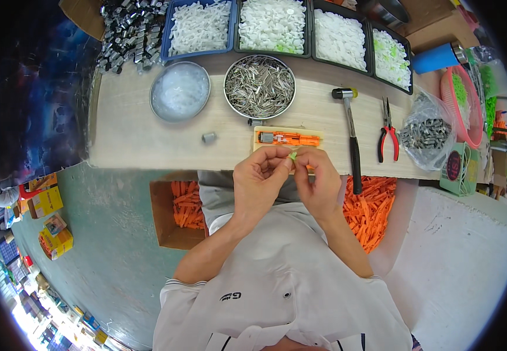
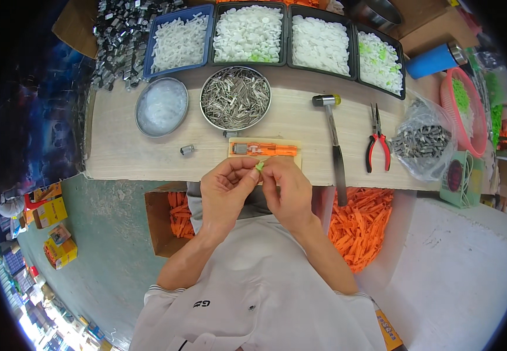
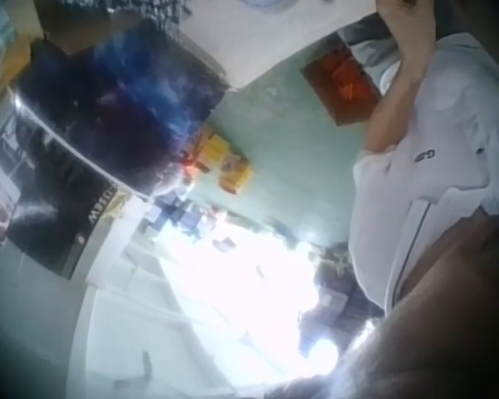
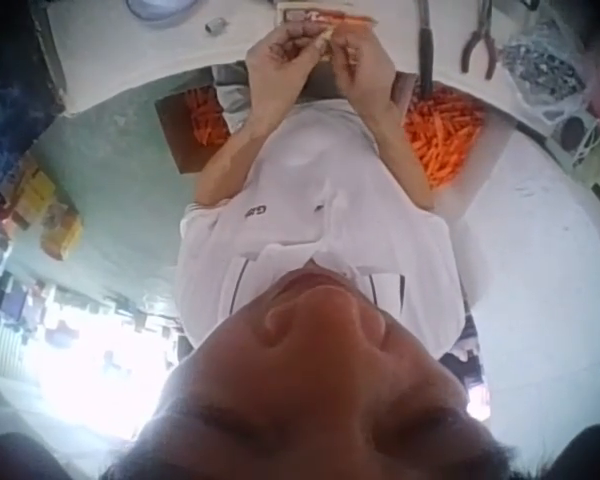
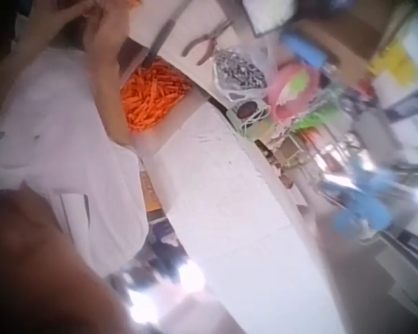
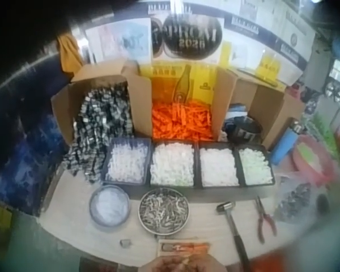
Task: Assembling small orange plastic components by manually inserting metal and plastic pins.
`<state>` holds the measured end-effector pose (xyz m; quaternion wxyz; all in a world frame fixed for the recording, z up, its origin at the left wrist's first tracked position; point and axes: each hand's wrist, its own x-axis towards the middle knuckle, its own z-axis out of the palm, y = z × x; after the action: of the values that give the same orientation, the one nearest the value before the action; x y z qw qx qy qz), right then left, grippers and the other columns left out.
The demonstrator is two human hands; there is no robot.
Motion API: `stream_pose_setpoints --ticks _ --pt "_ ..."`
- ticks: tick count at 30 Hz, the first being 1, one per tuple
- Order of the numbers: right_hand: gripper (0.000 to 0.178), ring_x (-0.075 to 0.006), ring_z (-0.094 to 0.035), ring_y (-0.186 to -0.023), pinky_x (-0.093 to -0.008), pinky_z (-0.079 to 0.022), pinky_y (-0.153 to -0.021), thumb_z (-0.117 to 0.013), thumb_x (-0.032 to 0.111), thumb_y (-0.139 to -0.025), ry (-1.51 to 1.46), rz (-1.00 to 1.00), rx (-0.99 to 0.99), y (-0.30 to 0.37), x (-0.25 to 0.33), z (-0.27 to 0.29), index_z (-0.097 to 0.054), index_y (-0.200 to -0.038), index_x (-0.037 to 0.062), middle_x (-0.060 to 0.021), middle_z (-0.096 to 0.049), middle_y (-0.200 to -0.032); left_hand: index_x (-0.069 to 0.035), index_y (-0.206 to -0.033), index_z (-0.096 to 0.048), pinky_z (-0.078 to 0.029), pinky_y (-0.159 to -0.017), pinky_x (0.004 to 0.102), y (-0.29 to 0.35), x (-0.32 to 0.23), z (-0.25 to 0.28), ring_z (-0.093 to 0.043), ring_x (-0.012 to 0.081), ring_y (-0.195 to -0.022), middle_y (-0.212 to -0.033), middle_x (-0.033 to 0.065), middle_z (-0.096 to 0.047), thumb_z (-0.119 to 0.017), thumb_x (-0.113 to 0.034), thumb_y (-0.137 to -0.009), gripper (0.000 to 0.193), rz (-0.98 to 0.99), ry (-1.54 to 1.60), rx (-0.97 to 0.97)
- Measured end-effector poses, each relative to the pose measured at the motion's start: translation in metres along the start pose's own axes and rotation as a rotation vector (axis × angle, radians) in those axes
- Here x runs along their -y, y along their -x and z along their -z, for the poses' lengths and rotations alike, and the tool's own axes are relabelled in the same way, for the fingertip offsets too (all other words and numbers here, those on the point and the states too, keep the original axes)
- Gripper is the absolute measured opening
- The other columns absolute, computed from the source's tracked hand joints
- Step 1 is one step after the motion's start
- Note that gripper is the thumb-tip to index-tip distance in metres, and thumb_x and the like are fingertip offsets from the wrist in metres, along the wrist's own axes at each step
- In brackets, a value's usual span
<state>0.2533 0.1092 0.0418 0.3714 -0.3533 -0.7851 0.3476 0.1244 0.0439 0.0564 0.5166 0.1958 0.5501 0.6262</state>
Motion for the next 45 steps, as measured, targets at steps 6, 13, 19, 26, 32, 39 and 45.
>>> stream_pose_setpoints --ticks 6,13,19,26,32,39,45 --pt "0.027 -0.0288 -0.066 -0.08 -0.0355 -0.055 -0.07 -0.067 -0.015 -0.079 -0.055 0.126 0.05 -0.008 -0.004 0.005 -0.057 -0.099 0.0014 -0.0132 -0.066 -0.092 0.003 -0.109 -0.067 -0.056 -0.074 0.0255 -0.001 0.004 0.011 -0.07 0.0147 -0.083 -0.093 0.0086 -0.073 -0.069 -0.002 -0.093 0.017 0.029 -0.12 0.006" --pt "0.02 -0.0309 -0.058 -0.073 -0.0405 -0.048 -0.066 -0.07 -0.004 -0.079 0.426 0.256 0.222 -0.044 -0.027 0.014 -0.057 -0.093 0.0037 -0.0116 -0.061 -0.086 -0.002 -0.101 -0.067 -0.051 -0.093 0.046 -0.003 0.016 0.022 -0.064 0.0325 -0.108 -0.109 0.0115 -0.071 -0.077 -0.013 -0.082 0.023 -0.874 -1.075 0.004" --pt "0.017 -0.032 -0.059 -0.075 -0.0419 -0.049 -0.068 -0.071 0.004 -0.081 0.519 0.296 0.405 -0.055 -0.024 0.015 -0.058 -0.093 0.0043 -0.0118 -0.061 -0.085 -0.005 -0.103 -0.068 -0.036 -0.11 0.0597 -0.01 0.027 0.019 -0.052 0.0338 -0.129 -0.121 0.0085 -0.069 -0.077 -0.022 -0.082 0.029 -0.897 -1.242 0.146" --pt "0.013 -0.0342 -0.062 -0.078 -0.0435 -0.051 -0.07 -0.069 0.004 -0.084 0.437 0.222 0.428 -0.055 -0.032 0.019 -0.06 -0.092 0.0033 -0.0124 -0.061 -0.085 -0.005 -0.108 -0.067 -0.032 -0.112 0.0615 -0.014 0.038 0.008 -0.05 0.0344 -0.133 -0.125 0.008 -0.066 -0.077 -0.021 -0.082 0.033 -0.867 -1.332 0.099" --pt "0.009 -0.0315 -0.065 -0.077 -0.0381 -0.052 -0.07 -0.068 0.002 -0.088 0.258 0.097 0.311 -0.074 -0.046 0.041 -0.065 -0.096 0.0015 -0.0145 -0.063 -0.085 -0.002 -0.109 -0.066 -0.033 -0.112 0.0612 -0.014 0.039 0.005 -0.052 0.0353 -0.13 -0.122 0.0108 -0.066 -0.076 -0.015 -0.081 0.032 -0.897 -1.325 0.066" --pt "0.016 -0.0325 -0.067 -0.083 -0.0419 -0.052 -0.076 -0.066 0.011 -0.092 0.761 0.016 -0.267 -0.158 -0.152 0.151 -0.068 -0.106 0.0025 -0.0167 -0.067 -0.091 0.0 -0.107 -0.066 -0.04 -0.109 0.0558 -0.072 -0.001 0.018 -0.053 0.0419 -0.125 -0.119 0.0165 -0.064 -0.07 -0.002 -0.081 0.027 -0.945 -1.079 -0.055" --pt "0.021 -0.0398 -0.066 -0.087 -0.0491 -0.052 -0.078 -0.069 0.022 -0.089 0.989 -0.08 -0.082 -0.19 -0.167 0.163 -0.07 -0.098 0.0024 -0.0197 -0.067 -0.095 -0.004 -0.103 -0.066 -0.041 -0.107 0.0532 -0.115 -0.011 0.017 -0.045 0.0443 -0.133 -0.126 0.016 -0.058 -0.071 0.001 -0.083 0.022 -0.842 -1.427 -0.145"
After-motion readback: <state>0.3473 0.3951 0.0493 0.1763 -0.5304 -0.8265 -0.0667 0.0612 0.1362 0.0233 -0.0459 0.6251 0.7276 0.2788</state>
